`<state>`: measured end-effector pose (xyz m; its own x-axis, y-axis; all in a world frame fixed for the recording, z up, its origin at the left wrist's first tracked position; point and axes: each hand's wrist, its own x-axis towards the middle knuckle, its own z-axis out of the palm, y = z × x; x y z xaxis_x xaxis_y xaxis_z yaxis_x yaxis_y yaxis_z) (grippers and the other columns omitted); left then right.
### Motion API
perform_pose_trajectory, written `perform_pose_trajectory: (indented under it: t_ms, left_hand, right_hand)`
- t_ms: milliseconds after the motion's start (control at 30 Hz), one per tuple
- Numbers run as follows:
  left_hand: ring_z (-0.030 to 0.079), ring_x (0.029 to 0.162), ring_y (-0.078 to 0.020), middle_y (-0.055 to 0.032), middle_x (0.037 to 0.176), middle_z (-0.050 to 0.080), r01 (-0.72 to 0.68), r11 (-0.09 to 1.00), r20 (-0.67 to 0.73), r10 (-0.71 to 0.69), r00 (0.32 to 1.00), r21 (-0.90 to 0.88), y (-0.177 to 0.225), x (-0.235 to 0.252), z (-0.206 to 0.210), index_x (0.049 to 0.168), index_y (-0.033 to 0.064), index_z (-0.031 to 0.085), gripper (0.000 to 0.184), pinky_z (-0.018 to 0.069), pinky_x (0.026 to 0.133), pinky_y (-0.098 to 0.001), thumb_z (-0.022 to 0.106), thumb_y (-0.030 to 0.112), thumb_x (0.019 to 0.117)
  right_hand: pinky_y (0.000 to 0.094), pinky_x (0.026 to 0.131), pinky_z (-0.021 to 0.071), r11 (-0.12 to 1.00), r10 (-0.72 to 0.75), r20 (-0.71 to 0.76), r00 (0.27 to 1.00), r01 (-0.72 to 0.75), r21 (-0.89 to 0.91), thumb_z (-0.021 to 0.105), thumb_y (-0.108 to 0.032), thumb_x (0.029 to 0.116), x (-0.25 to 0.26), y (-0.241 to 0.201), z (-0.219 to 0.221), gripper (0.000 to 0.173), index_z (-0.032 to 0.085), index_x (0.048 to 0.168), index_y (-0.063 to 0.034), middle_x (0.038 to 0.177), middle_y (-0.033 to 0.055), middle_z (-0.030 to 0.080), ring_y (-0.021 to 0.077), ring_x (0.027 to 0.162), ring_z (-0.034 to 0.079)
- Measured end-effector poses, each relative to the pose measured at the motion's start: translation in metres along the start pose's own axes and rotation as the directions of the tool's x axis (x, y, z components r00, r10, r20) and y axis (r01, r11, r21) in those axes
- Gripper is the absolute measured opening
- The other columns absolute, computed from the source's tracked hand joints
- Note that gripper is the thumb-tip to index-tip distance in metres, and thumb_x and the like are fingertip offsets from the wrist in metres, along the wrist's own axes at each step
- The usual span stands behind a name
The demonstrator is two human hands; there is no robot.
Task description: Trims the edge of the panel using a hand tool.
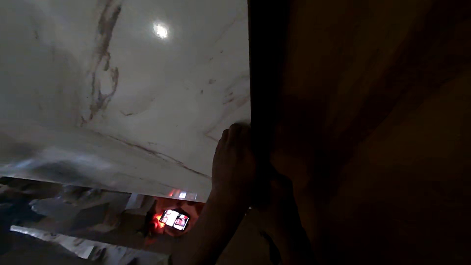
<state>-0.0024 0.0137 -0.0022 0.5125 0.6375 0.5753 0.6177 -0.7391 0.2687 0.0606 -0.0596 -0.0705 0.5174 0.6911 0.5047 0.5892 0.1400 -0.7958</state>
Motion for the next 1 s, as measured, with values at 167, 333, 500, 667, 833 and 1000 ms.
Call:
perform_pose_trajectory:
  t_ms: [167, 333, 500, 667, 833, 1000]
  left_hand:
    - [0.066, 0.093, -0.0328, -0.0164, 0.099, 0.065, -0.034, 0.999, -0.015, 0.034, 0.999, 0.038, 0.004, 0.003, -0.004, 0.105, -0.0001, 0.068, 0.018, 0.0575, 0.078, -0.0455, 0.061, 0.016, 0.1008]
    - [0.065, 0.086, -0.0281, -0.0134, 0.093, 0.062, -0.053, 0.998, -0.013, 0.054, 0.998, 0.029, 0.003, 0.003, -0.008, 0.102, -0.0005, 0.068, 0.017, 0.0573, 0.072, -0.0410, 0.059, 0.015, 0.1026]
    - [0.069, 0.094, -0.0299, -0.0163, 0.100, 0.068, 0.002, 0.999, 0.015, -0.002, 1.000, 0.049, 0.005, 0.011, -0.009, 0.103, -0.0016, 0.069, 0.021, 0.0585, 0.081, -0.0437, 0.058, 0.016, 0.1032]
    - [0.069, 0.089, -0.0295, -0.0150, 0.095, 0.066, 0.043, 0.997, 0.043, -0.046, 0.998, 0.058, 0.010, 0.014, -0.010, 0.100, -0.0002, 0.068, 0.020, 0.0588, 0.076, -0.0443, 0.058, 0.017, 0.1037]
    - [0.067, 0.082, -0.0259, -0.0122, 0.090, 0.063, 0.011, 0.999, -0.018, -0.012, 1.000, -0.035, 0.005, 0.010, -0.012, 0.098, 0.0005, 0.067, 0.025, 0.0583, 0.070, -0.0409, 0.053, 0.019, 0.1063]
    - [0.069, 0.089, -0.0303, -0.0162, 0.102, 0.066, 0.087, 0.995, 0.077, -0.083, 0.994, -0.043, 0.012, 0.015, -0.024, 0.107, -0.0002, 0.066, 0.022, 0.0587, 0.076, -0.0486, 0.054, 0.018, 0.1062]
  right_hand:
    - [0.0268, 0.063, 0.0588, 0.988, 0.013, 0.074, 0.997, -0.024, 0.152, 0.064, -0.022, 0.0968, -0.015, 0.043, 0.009, 0.033, 0.063, 0.128, -0.0108, 0.091, -0.0002, 0.068, 0.0075, 0.075, 0.066]
    - [0.0311, 0.048, 0.0594, 0.969, 0.004, 0.093, 0.996, -0.027, 0.246, 0.062, -0.022, 0.1019, -0.015, 0.061, 0.012, 0.021, 0.065, 0.120, -0.0126, 0.079, 0.0019, 0.066, 0.0130, 0.057, 0.064]
    - [0.0245, 0.049, 0.0591, 0.971, 0.173, 0.090, 0.981, -0.185, 0.154, 0.068, -0.007, 0.0862, 0.004, -0.003, 0.000, 0.017, 0.067, 0.103, -0.0104, 0.072, -0.0035, 0.067, 0.0065, 0.056, 0.066]
    - [0.0263, 0.048, 0.0582, 0.945, 0.210, 0.131, 0.969, -0.235, 0.226, 0.063, -0.011, 0.0956, 0.006, -0.008, -0.006, 0.011, 0.068, 0.105, -0.0115, 0.070, -0.0006, 0.067, 0.0098, 0.053, 0.064]
    - [0.0255, 0.047, 0.0565, 0.974, 0.069, 0.042, 0.997, -0.076, 0.214, 0.061, -0.015, 0.0959, 0.008, -0.010, -0.003, 0.012, 0.068, 0.097, -0.0052, 0.065, -0.0017, 0.064, 0.0073, 0.050, 0.062]
    - [0.0162, 0.054, 0.0582, 0.976, -0.160, 0.119, 0.980, 0.139, 0.170, 0.067, -0.022, 0.0964, 0.003, 0.041, 0.001, 0.015, 0.076, 0.091, -0.0115, 0.072, -0.0066, 0.071, 0.0002, 0.060, 0.068]
